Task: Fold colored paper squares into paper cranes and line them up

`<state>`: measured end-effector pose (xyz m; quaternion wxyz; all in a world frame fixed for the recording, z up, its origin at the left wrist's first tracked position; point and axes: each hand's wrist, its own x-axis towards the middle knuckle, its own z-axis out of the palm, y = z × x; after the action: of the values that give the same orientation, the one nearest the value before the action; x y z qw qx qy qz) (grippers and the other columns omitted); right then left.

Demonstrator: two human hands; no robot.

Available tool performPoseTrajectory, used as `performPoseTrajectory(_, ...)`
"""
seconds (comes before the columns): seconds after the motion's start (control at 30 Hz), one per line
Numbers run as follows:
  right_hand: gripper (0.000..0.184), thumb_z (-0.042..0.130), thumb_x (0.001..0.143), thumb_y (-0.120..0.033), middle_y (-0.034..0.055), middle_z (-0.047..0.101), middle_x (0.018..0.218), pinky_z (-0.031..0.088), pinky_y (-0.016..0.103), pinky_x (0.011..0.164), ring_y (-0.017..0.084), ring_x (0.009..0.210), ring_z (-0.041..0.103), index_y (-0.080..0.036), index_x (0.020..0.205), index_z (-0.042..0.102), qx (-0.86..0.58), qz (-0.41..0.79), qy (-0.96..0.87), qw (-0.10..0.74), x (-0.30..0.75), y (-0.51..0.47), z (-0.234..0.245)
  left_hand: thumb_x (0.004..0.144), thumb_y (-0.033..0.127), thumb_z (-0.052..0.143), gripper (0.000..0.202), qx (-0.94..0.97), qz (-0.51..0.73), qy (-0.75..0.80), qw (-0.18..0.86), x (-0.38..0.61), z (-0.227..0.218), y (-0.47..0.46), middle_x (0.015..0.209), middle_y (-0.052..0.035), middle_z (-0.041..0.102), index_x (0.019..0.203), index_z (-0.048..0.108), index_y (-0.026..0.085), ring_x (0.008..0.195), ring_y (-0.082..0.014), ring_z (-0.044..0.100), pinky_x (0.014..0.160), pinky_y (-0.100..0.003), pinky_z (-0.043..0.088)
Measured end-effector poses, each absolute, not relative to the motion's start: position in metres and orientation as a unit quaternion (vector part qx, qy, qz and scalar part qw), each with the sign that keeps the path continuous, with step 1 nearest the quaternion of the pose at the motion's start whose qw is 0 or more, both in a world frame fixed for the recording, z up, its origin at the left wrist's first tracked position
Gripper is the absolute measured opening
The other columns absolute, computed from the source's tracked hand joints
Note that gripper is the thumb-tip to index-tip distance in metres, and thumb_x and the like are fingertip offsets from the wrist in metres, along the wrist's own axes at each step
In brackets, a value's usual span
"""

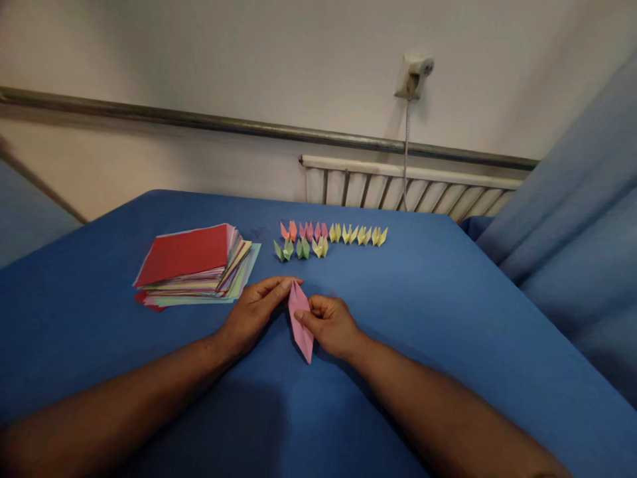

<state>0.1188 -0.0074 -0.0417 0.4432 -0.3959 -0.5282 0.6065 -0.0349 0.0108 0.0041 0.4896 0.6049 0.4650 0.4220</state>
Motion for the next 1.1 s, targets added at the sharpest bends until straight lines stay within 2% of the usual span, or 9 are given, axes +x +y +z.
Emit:
performPoseTrajectory(0.13,0.037,0.069,0.072,-0.05,-0.0055,0.046,0.057,0.03,0.023,0.052,0.008,0.053,0.036,-0.017,0.063,0.053,-0.386,0.6,-0.538,0.45,0.1184,-0.007,-0.0443,0.075,0.042,0.066,0.028,0.615,0.39,0.439,0.527,-0.0346,-0.0006,0.0105,0.075,-0.0011,0.065,0.079,0.068,0.014,0.072,-0.0152,0.057,0.069,-0.026,0.046)
performPoseTrajectory(0.27,0.034,0.068,0.073,-0.048,-0.0048,0.048,0.06,0.03,0.024,0.053,0.008,0.054,0.038,-0.017,0.066,0.055,-0.385,0.607,-0.544,0.433,0.118,-0.0073,-0.0467,0.082,0.046,0.057,0.036,0.632,0.365,0.463,0.503,-0.0375,0.0013,0.011,0.065,0.0,0.059,0.067,0.065,0.014,0.066,-0.0142,0.053,0.064,-0.025,0.042)
performPoseTrajectory(0.4,0.038,0.07,0.07,-0.049,-0.006,0.044,0.056,0.027,0.023,0.051,0.007,0.051,0.034,-0.018,0.061,0.05,-0.396,0.606,-0.531,0.44,0.1167,-0.0062,-0.0476,0.086,0.049,0.049,0.039,0.613,0.386,0.456,0.518,-0.0399,0.0027,0.0129,0.073,-0.0018,0.063,0.079,0.067,0.015,0.076,-0.0175,0.058,0.073,-0.028,0.045)
performPoseTrajectory(0.47,0.039,0.07,0.069,-0.051,-0.0058,0.044,0.056,0.028,0.023,0.051,0.007,0.051,0.035,-0.017,0.063,0.052,-0.4,0.603,-0.518,0.455,0.1161,-0.0051,-0.0476,0.086,0.049,0.049,0.038,0.599,0.398,0.445,0.534,-0.0396,0.0005,0.0141,0.075,-0.002,0.064,0.083,0.066,0.016,0.076,-0.0172,0.058,0.073,-0.028,0.045)
performPoseTrajectory(0.63,0.04,0.068,0.072,-0.053,-0.0058,0.044,0.057,0.029,0.023,0.052,0.007,0.052,0.034,-0.018,0.063,0.051,-0.405,0.582,-0.515,0.482,0.1165,-0.0031,-0.0479,0.074,0.042,0.066,0.027,0.622,0.378,0.459,0.509,-0.0379,-0.0065,0.015,0.067,0.0013,0.058,0.073,0.062,0.015,0.065,-0.0129,0.052,0.063,-0.025,0.042)
performPoseTrajectory(0.87,0.035,0.068,0.073,-0.049,-0.0055,0.046,0.058,0.03,0.023,0.052,0.008,0.052,0.036,-0.017,0.067,0.054,-0.396,0.59,-0.521,0.473,0.1177,-0.0038,-0.0482,0.082,0.04,0.056,0.029,0.632,0.378,0.454,0.502,-0.0389,-0.0028,0.0138,0.067,0.001,0.058,0.07,0.064,0.015,0.065,-0.0122,0.05,0.063,-0.024,0.041)
performPoseTrajectory(1.1,0.034,0.066,0.074,-0.046,-0.0057,0.045,0.058,0.03,0.024,0.053,0.008,0.052,0.035,-0.018,0.064,0.052,-0.399,0.584,-0.544,0.451,0.1191,-0.0052,-0.0513,0.077,0.04,0.064,0.025,0.612,0.419,0.458,0.49,-0.0365,-0.004,0.0146,0.068,0.0021,0.057,0.071,0.063,0.015,0.065,-0.0117,0.05,0.064,-0.023,0.042)
